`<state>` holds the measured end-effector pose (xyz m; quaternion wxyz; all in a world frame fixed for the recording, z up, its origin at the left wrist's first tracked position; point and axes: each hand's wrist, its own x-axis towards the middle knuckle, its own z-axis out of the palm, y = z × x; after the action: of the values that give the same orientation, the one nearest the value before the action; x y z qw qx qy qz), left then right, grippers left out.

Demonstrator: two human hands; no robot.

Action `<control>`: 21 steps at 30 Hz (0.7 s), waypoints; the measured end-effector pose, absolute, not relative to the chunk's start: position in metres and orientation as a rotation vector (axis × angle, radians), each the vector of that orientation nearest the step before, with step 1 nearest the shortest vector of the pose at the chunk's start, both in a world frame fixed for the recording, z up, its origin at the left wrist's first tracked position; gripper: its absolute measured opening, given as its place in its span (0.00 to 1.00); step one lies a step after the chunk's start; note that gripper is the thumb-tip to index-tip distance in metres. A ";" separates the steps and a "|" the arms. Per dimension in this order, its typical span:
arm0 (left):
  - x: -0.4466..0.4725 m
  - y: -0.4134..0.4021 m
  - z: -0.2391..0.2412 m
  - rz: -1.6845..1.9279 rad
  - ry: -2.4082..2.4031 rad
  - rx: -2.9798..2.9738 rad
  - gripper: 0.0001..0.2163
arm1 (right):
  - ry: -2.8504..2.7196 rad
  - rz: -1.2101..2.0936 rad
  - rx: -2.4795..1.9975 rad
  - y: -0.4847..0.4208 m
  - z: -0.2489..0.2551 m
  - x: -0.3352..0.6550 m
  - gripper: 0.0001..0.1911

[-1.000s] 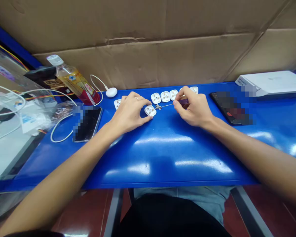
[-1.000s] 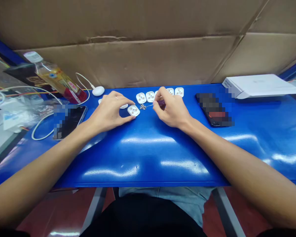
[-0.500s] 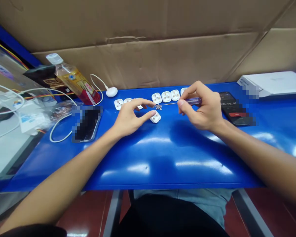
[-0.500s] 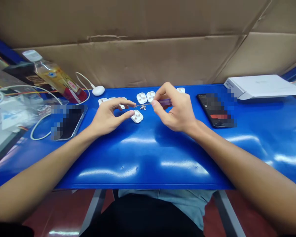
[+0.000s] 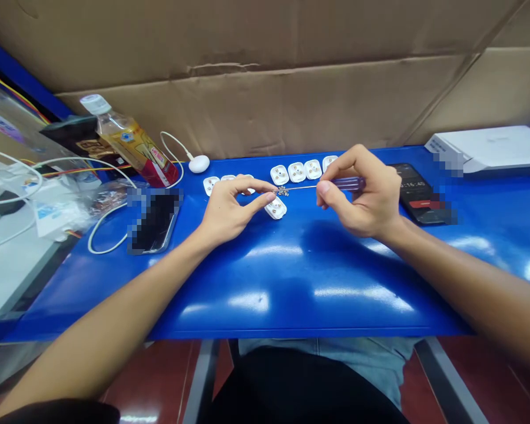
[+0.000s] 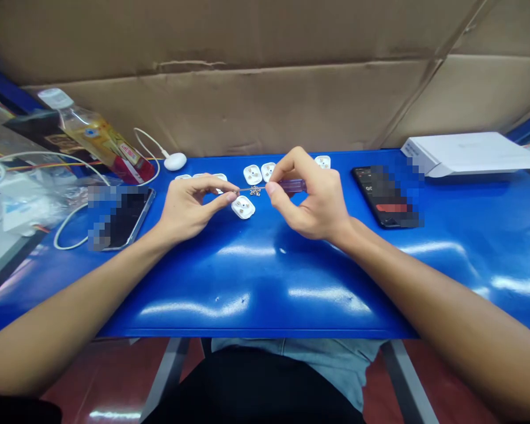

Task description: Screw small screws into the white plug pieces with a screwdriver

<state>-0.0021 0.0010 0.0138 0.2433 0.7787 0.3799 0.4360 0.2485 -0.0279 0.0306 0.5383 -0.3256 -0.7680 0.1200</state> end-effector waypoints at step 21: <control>-0.004 -0.005 0.015 1.249 1.075 2.335 0.07 | -1.839 0.354 -0.831 -0.026 0.029 0.248 0.06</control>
<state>-0.0041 -0.0051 0.0146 0.1413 0.8089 0.3722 0.4327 0.2476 -0.0261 0.0293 0.5197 -0.3464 -0.7669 0.1478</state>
